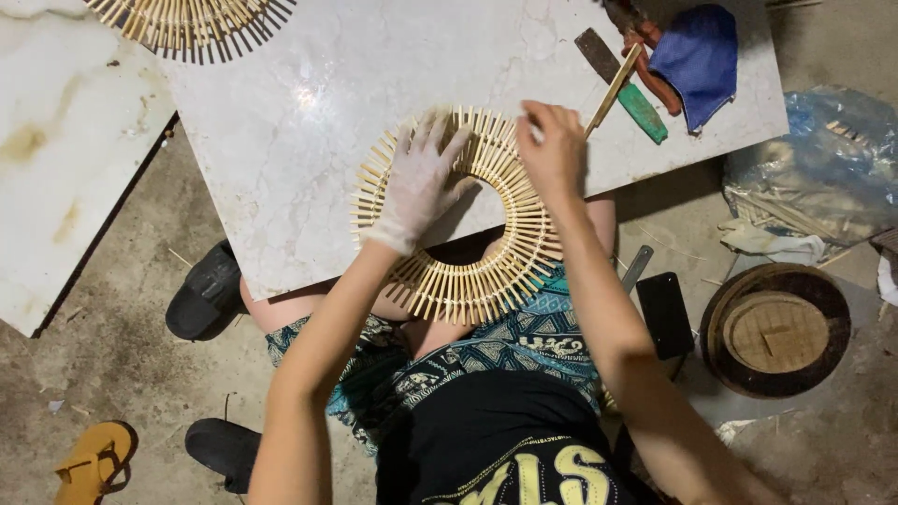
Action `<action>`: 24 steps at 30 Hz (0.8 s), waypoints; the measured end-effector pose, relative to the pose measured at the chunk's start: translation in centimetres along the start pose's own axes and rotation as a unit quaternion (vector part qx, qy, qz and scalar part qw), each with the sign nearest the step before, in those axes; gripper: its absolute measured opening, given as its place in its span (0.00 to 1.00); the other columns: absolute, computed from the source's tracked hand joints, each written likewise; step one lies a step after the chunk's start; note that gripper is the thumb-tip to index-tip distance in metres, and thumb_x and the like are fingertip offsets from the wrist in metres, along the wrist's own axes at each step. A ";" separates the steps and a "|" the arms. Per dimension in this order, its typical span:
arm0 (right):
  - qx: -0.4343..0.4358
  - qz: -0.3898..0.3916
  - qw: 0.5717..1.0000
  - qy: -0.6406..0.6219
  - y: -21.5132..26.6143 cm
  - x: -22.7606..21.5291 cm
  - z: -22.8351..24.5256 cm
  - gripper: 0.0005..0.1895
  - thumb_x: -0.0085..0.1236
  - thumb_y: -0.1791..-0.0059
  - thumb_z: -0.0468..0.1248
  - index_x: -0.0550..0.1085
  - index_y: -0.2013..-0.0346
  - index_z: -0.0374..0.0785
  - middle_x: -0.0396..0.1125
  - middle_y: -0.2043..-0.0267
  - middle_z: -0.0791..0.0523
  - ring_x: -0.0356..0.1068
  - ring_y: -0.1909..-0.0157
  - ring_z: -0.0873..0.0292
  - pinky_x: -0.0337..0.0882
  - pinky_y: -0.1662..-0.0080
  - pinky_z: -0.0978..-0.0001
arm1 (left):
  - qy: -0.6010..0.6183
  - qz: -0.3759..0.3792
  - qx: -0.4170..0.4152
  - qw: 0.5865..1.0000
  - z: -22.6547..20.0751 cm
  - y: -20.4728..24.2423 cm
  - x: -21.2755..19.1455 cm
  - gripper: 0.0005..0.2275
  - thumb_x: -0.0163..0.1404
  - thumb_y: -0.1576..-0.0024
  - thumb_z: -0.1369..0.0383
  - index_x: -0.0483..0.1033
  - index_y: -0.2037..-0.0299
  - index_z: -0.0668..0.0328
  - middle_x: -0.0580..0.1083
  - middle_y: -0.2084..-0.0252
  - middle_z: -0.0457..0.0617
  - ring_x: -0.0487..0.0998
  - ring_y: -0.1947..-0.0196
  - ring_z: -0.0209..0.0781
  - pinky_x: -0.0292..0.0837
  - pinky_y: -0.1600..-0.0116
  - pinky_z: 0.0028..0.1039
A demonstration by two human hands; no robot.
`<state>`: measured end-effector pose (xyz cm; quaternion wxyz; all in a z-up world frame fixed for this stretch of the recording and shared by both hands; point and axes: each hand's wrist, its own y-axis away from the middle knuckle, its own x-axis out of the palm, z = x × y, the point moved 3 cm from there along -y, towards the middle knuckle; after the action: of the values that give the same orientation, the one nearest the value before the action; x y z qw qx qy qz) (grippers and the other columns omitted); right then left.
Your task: The recorder is assembling circular bamboo basket components by hand.
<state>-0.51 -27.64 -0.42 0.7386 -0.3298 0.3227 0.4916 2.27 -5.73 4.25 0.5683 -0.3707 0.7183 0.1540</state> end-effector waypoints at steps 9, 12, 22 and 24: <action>0.030 -0.050 0.993 -0.098 3.9 -8.6 -2.8 0.08 0.56 0.42 0.32 0.80 0.50 0.36 0.72 0.52 0.51 0.69 0.47 0.54 0.73 0.48 0.61 | 0.056 0.192 -0.018 0.980 -7.4 9.9 3.4 0.29 0.54 0.43 0.48 0.70 0.36 0.56 0.76 0.71 0.55 0.75 0.74 0.47 0.73 0.67 0.37; 0.034 -0.065 0.986 -0.152 5.0 -9.8 -4.1 0.09 0.54 0.42 0.31 0.79 0.49 0.34 0.71 0.51 0.52 0.69 0.46 0.55 0.74 0.49 0.64 | 0.178 0.337 -0.147 0.913 -7.0 8.1 1.1 0.28 0.53 0.44 0.49 0.68 0.33 0.43 0.76 0.70 0.52 0.74 0.74 0.42 0.71 0.68 0.33; -0.005 -0.130 0.978 -0.165 6.3 -12.9 -2.7 0.07 0.52 0.39 0.28 0.77 0.49 0.31 0.72 0.50 0.52 0.71 0.49 0.59 0.71 0.47 0.68 | 0.698 0.165 -0.229 0.658 -1.8 4.7 -11.1 0.31 0.60 0.46 0.60 0.67 0.32 0.59 0.73 0.36 0.52 0.75 0.41 0.41 0.74 0.38 0.32; -0.008 -0.087 0.982 -0.165 6.7 -11.8 -2.5 0.09 0.51 0.41 0.27 0.77 0.49 0.32 0.73 0.53 0.53 0.72 0.53 0.62 0.71 0.50 0.71 | 0.810 0.054 -0.295 0.503 2.8 6.4 -8.3 0.30 0.61 0.42 0.54 0.69 0.36 0.65 0.75 0.42 0.59 0.77 0.45 0.51 0.74 0.37 0.41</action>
<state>-10.80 -33.70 6.44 0.8192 -0.2769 0.1625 0.4753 0.35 3.34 9.85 -0.4138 -0.4401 0.7967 0.0197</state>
